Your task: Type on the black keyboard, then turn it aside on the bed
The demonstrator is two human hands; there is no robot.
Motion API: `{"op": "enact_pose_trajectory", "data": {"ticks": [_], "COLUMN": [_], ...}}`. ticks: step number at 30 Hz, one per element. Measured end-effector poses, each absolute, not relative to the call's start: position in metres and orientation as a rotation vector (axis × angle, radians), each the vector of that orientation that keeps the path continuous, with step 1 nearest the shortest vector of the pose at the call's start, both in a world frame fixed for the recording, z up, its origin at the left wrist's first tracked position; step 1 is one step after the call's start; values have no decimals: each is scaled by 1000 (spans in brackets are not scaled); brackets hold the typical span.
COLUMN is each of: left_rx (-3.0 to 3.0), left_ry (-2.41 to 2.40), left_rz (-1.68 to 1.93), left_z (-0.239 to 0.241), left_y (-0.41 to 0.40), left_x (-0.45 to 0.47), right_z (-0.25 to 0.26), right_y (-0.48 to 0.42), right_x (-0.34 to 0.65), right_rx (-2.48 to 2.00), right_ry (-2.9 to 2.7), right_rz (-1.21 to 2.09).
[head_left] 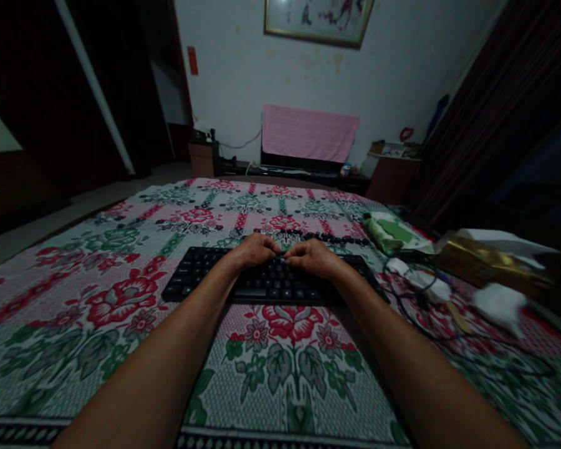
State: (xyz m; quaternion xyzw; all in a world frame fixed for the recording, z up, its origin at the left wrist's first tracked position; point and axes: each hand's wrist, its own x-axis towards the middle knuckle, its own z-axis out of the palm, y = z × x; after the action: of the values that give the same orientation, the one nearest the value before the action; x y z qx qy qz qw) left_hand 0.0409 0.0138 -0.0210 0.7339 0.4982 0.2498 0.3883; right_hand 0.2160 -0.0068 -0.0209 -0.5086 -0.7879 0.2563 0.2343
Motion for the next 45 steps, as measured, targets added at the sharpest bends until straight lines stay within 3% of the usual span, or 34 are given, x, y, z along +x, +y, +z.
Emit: {"op": "enact_pose_trajectory", "data": {"ticks": [45], "left_rx": [1983], "left_ry": [1465], "left_rz": [603], "left_z": [-17], "left_y": [10], "left_x": [54], "right_z": [-10], "right_y": [-6], "right_x": [205], "right_rx": [-1528], "right_ry": [-2192], "right_rz": [626]}}
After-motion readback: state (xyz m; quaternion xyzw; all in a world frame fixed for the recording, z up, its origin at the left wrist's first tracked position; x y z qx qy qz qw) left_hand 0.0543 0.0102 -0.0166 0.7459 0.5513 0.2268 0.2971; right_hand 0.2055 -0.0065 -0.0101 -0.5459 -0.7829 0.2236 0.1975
